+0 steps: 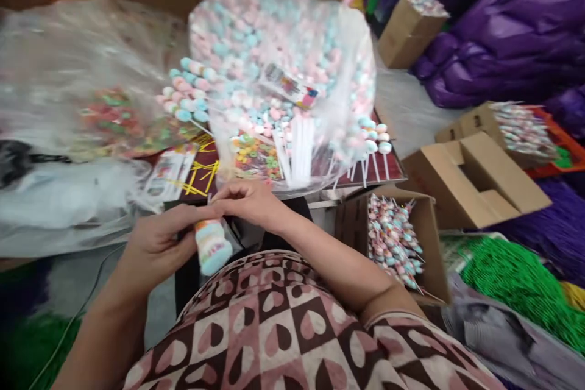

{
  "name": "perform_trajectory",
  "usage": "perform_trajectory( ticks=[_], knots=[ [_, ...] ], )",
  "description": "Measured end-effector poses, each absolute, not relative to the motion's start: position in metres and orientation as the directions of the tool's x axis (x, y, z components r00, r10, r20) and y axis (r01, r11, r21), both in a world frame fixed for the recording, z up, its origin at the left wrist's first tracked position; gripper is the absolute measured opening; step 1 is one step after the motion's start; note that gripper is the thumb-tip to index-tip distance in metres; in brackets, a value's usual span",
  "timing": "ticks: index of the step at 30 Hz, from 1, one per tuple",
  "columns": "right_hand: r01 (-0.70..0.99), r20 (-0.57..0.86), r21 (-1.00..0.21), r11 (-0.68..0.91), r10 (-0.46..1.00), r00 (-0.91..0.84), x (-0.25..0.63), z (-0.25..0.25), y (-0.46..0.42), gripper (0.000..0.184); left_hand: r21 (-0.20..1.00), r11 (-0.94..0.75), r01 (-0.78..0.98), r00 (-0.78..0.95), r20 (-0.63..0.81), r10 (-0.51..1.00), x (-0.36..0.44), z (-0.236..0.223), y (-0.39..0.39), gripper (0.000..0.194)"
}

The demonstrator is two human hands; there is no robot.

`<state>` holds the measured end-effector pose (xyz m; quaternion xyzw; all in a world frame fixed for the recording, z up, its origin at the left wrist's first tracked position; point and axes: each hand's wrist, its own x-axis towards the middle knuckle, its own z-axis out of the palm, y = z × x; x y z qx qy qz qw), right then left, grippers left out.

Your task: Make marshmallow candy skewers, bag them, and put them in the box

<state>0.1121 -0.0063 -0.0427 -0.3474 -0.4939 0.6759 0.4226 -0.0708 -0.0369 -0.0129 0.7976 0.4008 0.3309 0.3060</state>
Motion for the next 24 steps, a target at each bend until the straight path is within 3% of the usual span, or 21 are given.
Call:
perform_trajectory(
  ticks=[2, 5, 8, 12, 15, 17, 19, 24],
  knots=[
    [-0.345, -0.077, -0.914, -0.215, 0.925, -0.373, 0.125, -0.050, -0.015, 0.010, 0.587, -0.654, 0.476, 0.554, 0.377, 0.742, -0.055, -0.016, -0.037, 0.026],
    [-0.479, -0.241, -0.793, -0.376, 0.916, -0.321, 0.149, -0.057, -0.034, 0.016, 0.347, -0.806, 0.479, 0.692, 0.416, 0.590, -0.025, -0.027, -0.034, 0.027],
    [-0.546, -0.368, -0.720, -0.429, 0.903, -0.223, 0.175, -0.059, -0.056, 0.024, 0.213, -0.880, 0.424, 0.791, 0.386, 0.475, 0.006, -0.041, -0.033, 0.029],
    [-0.580, -0.408, -0.739, -0.343, 0.913, -0.020, 0.206, -0.060, -0.086, 0.030, 0.313, -0.914, 0.259, 0.884, 0.304, 0.355, 0.035, -0.051, -0.036, 0.035],
    [-0.519, -0.437, -0.803, -0.292, 0.881, 0.181, 0.238, -0.071, -0.110, 0.030, 0.465, -0.845, 0.266, 0.873, 0.256, 0.416, 0.037, -0.051, -0.035, 0.042],
    [-0.326, -0.399, -0.903, -0.278, 0.823, 0.404, 0.268, -0.084, -0.128, 0.029, 0.548, -0.772, 0.323, 0.808, 0.264, 0.526, 0.030, -0.052, -0.030, 0.042],
    [0.052, -0.184, -0.954, -0.296, 0.712, 0.677, 0.306, -0.096, -0.146, 0.028, 0.608, -0.703, 0.368, 0.727, 0.284, 0.625, 0.022, -0.054, -0.024, 0.039],
    [0.271, -0.005, -0.894, -0.357, 0.613, 0.790, 0.385, -0.103, -0.164, 0.013, 0.678, -0.630, 0.378, 0.633, 0.307, 0.710, 0.009, -0.056, -0.022, 0.034]
  ],
)
